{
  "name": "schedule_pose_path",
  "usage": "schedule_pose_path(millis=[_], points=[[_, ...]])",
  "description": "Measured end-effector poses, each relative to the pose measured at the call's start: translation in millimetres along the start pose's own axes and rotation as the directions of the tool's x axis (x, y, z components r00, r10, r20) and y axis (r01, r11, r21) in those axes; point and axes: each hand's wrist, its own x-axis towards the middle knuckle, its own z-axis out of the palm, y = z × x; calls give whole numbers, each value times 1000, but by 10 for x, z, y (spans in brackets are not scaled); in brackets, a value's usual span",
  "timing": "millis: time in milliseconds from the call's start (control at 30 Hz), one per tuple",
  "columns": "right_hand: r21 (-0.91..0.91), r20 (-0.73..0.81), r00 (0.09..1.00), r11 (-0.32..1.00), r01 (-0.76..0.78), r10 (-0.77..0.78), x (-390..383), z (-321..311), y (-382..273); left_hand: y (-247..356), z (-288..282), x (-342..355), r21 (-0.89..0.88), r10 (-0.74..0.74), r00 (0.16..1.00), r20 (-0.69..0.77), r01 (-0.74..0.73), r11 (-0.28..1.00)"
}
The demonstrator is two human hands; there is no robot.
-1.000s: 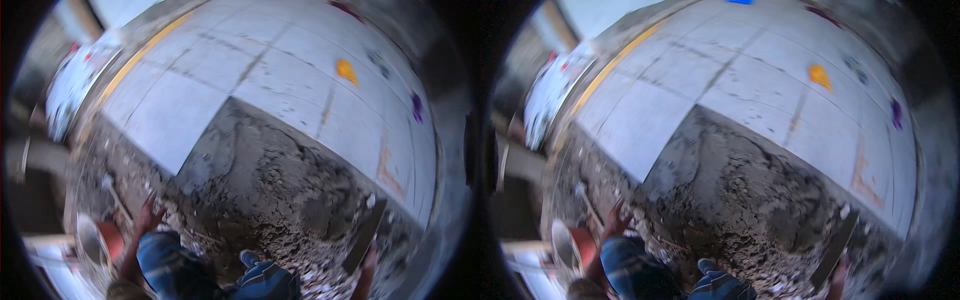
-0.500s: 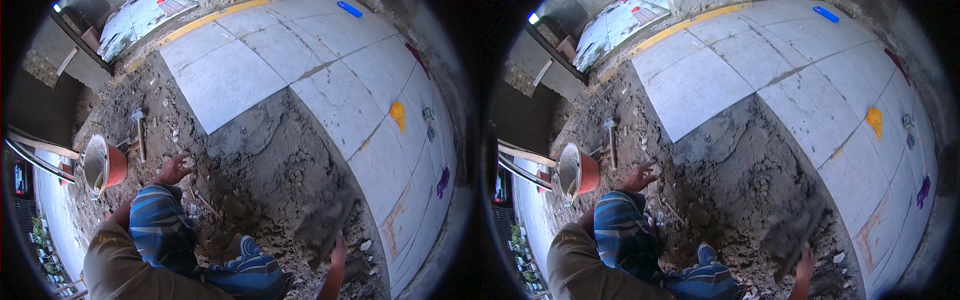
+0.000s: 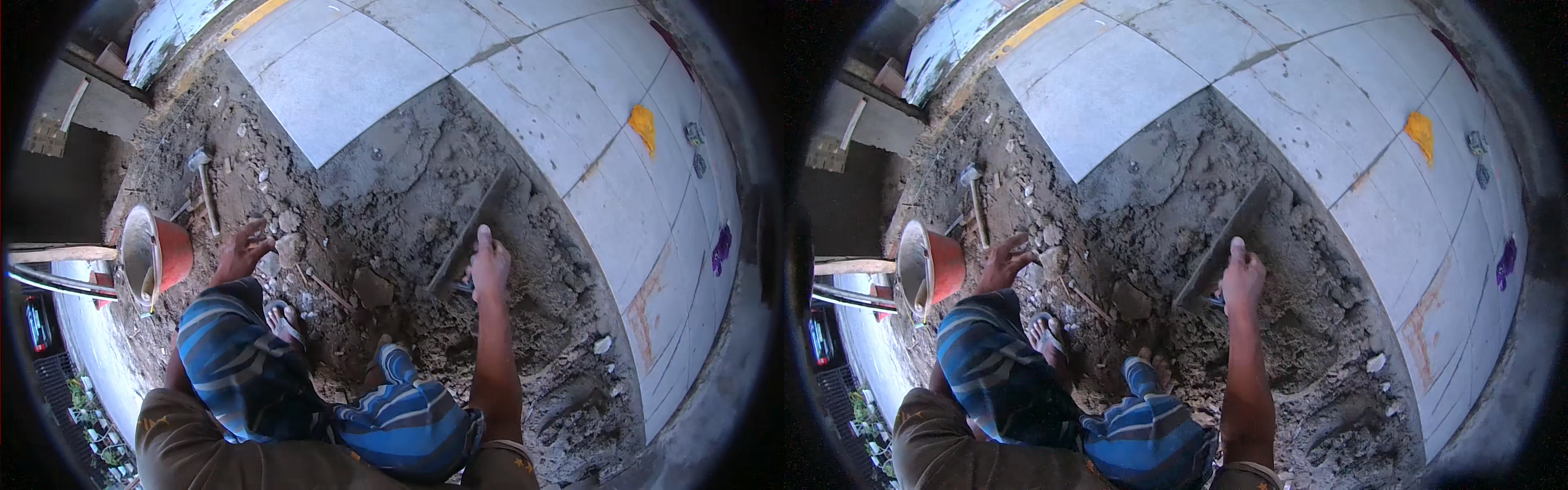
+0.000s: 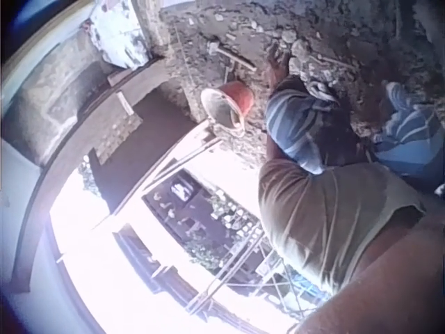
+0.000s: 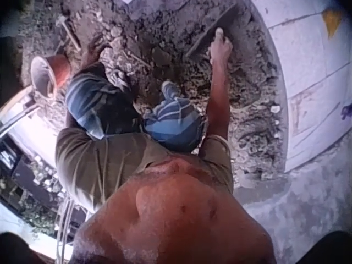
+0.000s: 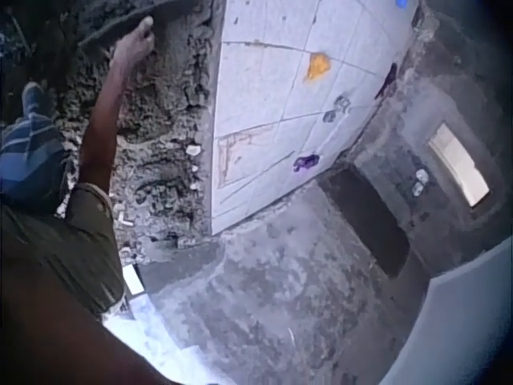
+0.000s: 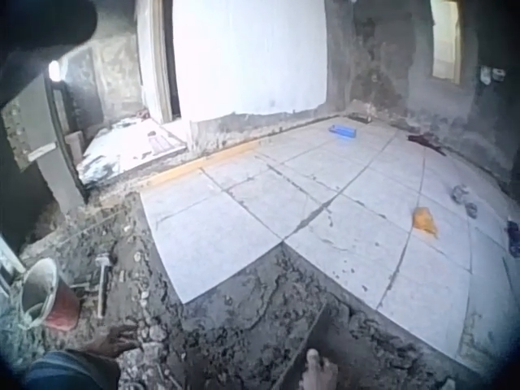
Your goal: The recorder is laying ceramic tiles on a floor using mortar and various construction tools.
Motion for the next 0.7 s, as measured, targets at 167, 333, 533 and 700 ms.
schedule_pose_path(millis=[167, 333, 533, 700], points=[[-71, 221, 975, 997, -5, 20, -241, -409, -62, -17, -227, 140, 86, 135, 987, 85, -142, 986], [238, -5, 1000, 971, -17, 18, -393, 261, 276, 195, -146, -188, -26, 121, 993, 1, -121, 992], [191, 249, 954, 974, 122, -169, 172, 1476, -436, 127, -467, -722, 172, 21, 994, 107, -39, 984], [71, 367, 930, 997, 0, -26, -125, 551, -450, 635, -1066, -1499, 164, 23, 990, -142, 1, 986]])
